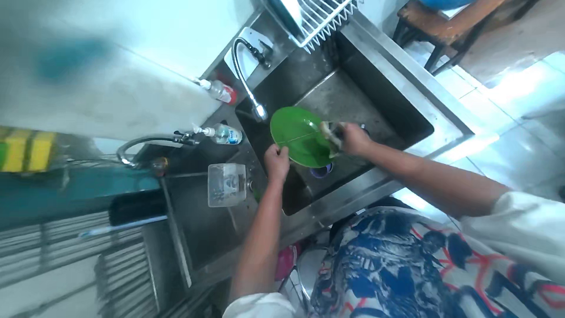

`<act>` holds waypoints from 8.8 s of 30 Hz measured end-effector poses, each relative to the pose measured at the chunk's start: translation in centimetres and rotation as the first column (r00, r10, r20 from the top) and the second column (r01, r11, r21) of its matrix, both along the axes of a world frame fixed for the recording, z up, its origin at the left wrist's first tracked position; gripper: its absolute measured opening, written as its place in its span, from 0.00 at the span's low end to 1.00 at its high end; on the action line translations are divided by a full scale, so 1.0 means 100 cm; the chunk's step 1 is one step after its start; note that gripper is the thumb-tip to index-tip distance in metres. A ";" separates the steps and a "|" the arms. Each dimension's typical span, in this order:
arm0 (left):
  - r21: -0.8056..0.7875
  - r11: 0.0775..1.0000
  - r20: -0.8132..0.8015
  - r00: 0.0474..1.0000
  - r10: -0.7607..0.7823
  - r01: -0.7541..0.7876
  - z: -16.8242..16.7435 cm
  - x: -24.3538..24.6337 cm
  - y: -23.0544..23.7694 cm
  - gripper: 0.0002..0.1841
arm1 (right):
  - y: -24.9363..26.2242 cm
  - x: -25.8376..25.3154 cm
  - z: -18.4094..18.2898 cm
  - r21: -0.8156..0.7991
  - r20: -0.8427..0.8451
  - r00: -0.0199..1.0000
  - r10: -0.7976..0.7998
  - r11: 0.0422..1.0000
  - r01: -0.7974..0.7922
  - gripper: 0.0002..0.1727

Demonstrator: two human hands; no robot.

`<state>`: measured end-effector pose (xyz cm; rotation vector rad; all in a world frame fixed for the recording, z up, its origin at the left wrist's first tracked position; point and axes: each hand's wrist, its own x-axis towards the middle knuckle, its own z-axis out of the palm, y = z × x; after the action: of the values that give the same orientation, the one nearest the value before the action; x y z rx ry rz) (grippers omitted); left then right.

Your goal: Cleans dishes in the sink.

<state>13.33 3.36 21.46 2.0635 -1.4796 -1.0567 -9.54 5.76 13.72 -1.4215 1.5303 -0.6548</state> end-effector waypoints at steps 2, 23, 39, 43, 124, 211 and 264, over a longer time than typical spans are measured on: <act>-0.044 0.999 0.019 1.000 -0.002 0.003 0.018 0.001 0.014 0.07 | -0.016 0.023 0.006 0.067 -0.161 0.979 0.129 0.991 -0.119 0.18; -0.251 0.949 -0.420 0.905 0.070 -0.190 -0.005 0.099 0.097 0.08 | -0.031 0.157 0.074 -0.222 -0.205 0.880 0.429 0.855 -0.469 0.24; -0.297 0.918 -0.428 0.896 0.117 -0.262 -0.036 0.133 0.078 0.06 | -0.008 0.200 0.052 -0.261 -0.168 0.851 0.497 0.810 -0.525 0.33; -0.327 0.928 -0.393 0.919 0.039 -0.180 -0.039 0.127 0.081 0.07 | -0.041 0.148 0.006 -0.087 -0.260 0.901 0.348 0.920 -0.381 0.28; -0.261 0.941 -0.373 0.922 0.106 -0.214 -0.049 0.024 0.078 0.32 | -0.004 0.043 0.023 0.444 0.772 0.441 -0.458 0.885 0.142 0.17; -0.039 0.929 -0.699 0.674 0.239 -0.369 -0.051 0.030 0.074 0.08 | -0.119 0.115 -0.007 -0.153 -0.205 0.947 0.247 0.947 -0.281 0.18; 0.246 0.926 -0.678 0.632 0.376 -0.288 -0.044 0.066 0.008 0.12 | -0.300 0.103 0.085 -0.157 -0.315 0.919 -0.237 0.968 0.196 0.25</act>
<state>19.88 4.19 17.09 1.5774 -0.6132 -1.5612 0.76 -24.21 22.21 -1.5236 1.9637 -0.6757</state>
